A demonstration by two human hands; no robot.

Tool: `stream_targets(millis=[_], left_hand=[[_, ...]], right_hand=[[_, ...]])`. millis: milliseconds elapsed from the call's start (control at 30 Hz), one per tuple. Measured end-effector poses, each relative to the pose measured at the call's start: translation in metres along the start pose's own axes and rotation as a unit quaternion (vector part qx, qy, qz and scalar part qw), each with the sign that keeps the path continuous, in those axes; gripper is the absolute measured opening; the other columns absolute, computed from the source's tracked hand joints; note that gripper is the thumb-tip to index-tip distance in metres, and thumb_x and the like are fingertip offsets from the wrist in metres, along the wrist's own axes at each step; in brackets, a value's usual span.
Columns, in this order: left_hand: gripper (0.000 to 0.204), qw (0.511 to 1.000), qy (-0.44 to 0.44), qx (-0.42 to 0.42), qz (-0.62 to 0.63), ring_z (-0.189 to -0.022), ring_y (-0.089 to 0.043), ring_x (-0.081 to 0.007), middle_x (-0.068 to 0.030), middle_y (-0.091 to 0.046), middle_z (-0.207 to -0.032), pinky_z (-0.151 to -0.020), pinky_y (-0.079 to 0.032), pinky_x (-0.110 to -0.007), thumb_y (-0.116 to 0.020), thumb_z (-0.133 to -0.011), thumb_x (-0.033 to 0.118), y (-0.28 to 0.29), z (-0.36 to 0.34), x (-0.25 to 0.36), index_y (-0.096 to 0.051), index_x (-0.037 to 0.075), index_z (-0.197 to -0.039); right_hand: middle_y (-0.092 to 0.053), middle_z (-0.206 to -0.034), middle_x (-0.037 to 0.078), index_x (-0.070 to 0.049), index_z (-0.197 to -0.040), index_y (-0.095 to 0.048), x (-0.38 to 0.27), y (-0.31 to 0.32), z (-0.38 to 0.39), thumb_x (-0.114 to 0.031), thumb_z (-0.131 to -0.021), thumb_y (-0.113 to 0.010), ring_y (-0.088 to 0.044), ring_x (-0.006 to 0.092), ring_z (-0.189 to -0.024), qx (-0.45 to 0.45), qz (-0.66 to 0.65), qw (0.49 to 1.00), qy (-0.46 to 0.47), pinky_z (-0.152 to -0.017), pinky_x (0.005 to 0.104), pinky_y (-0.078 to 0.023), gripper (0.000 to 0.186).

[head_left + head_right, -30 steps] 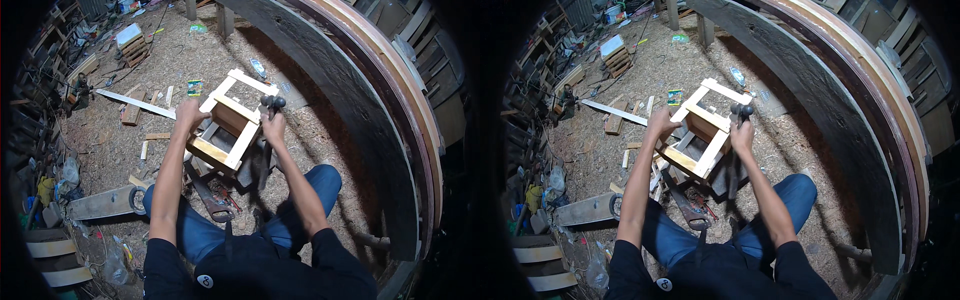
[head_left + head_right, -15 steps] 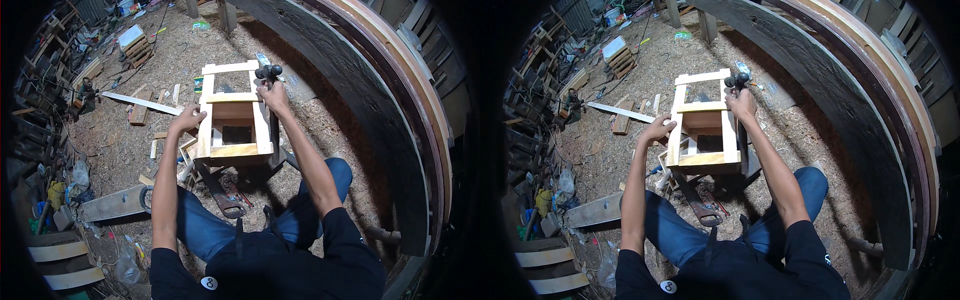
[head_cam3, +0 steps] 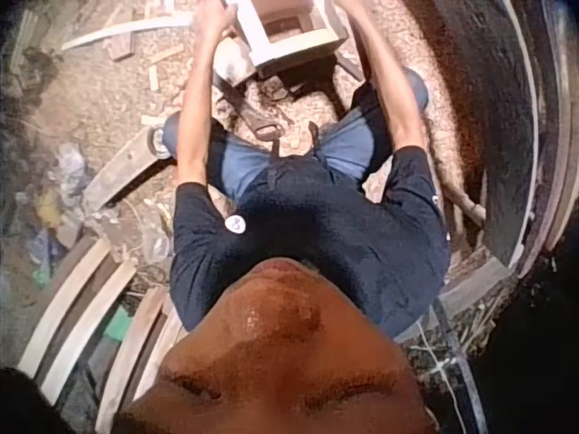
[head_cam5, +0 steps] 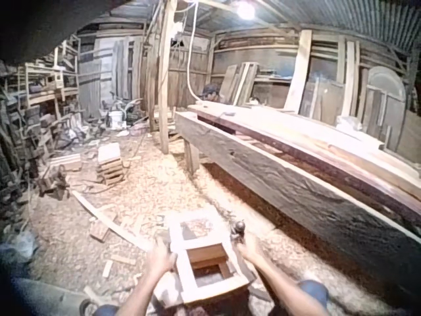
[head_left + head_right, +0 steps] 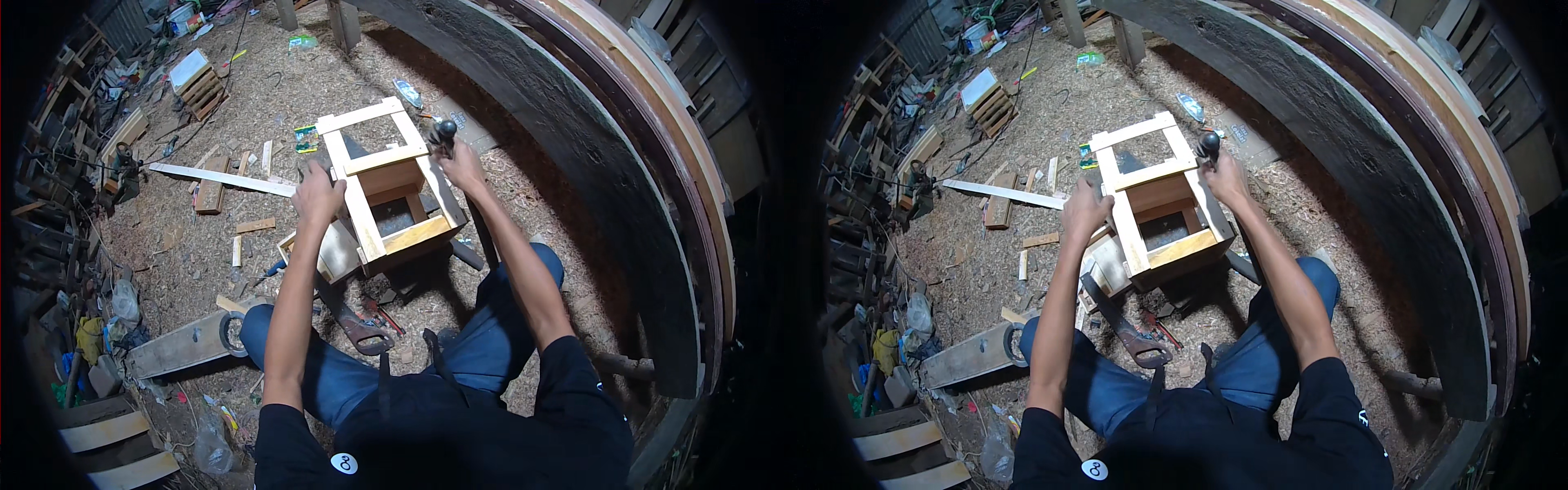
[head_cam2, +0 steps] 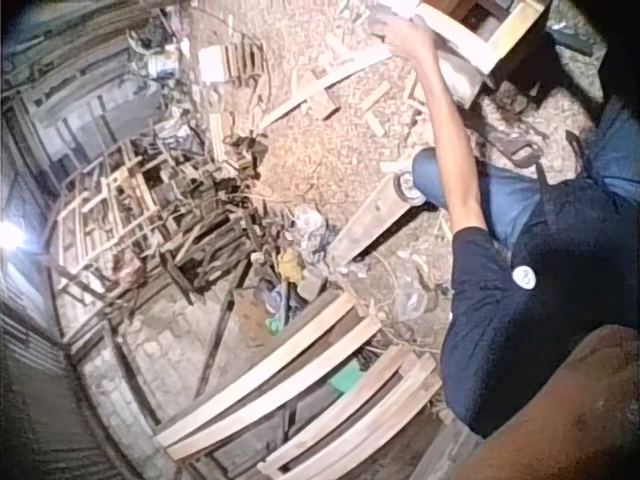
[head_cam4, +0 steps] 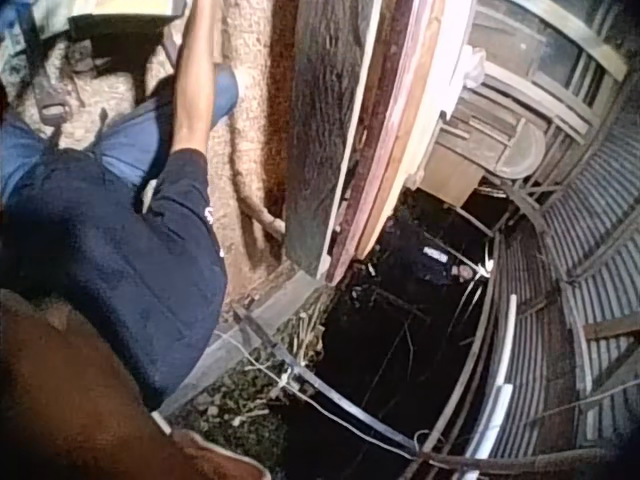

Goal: Sawing a piece of wood to length and then hammering it into a small wooden frame.

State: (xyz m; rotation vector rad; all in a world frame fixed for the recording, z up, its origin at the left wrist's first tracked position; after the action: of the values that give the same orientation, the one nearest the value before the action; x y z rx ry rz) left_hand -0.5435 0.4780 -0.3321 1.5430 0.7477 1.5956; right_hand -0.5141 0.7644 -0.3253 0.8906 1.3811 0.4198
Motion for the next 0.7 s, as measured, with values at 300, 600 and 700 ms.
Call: stream_targets(millis=[300,600,700], left_hand=[[0.047,0.974,-0.217,0.057,-0.013,-0.107,-0.059,-0.0374,-0.0173,-0.059,-0.12,-0.091,-0.048,-0.045,-0.074,-0.082,0.029,-0.011,-0.021,0.005,-0.064,0.002,-0.118],[0.033,0.975,-0.204,0.085,0.009,-0.097,-0.061,-0.0377,-0.016,-0.061,-0.107,-0.085,-0.049,-0.045,-0.071,-0.085,0.025,-0.014,-0.008,0.013,-0.068,0.002,-0.108],[0.033,0.978,-0.195,0.075,0.018,-0.096,-0.062,-0.0367,-0.0155,-0.061,-0.109,-0.084,-0.05,-0.044,-0.071,-0.085,0.024,-0.013,-0.013,0.006,-0.068,0.002,-0.109]], right_hand=[[-0.069,-0.095,0.026,0.005,-0.103,-0.064,0.014,-0.007,0.03,-0.038,-0.064,-0.089,-0.069,0.0398,-0.091,0.018,0.019,1.0,0.005,-0.083,0.0449,-0.053,0.062],[-0.068,-0.092,0.026,0.006,-0.098,-0.061,0.024,-0.012,0.031,-0.035,-0.066,-0.088,-0.068,0.0403,-0.089,0.008,0.003,1.0,-0.013,-0.078,0.0462,-0.053,0.059],[-0.068,-0.092,0.027,0.007,-0.098,-0.061,0.02,-0.013,0.031,-0.034,-0.067,-0.088,-0.068,0.0405,-0.089,0.025,0.008,1.0,0.0,-0.077,0.0465,-0.053,0.058]])
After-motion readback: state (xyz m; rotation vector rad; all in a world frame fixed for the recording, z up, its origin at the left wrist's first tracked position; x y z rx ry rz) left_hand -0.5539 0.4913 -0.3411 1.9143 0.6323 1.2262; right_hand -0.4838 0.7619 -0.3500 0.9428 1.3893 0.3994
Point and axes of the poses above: each hand's wrist, its own z-axis away from the middle knuckle, its own y-axis out of the back of the hand, x = y × z, the point moved 2 cm from there along -z, towards the middle knuckle
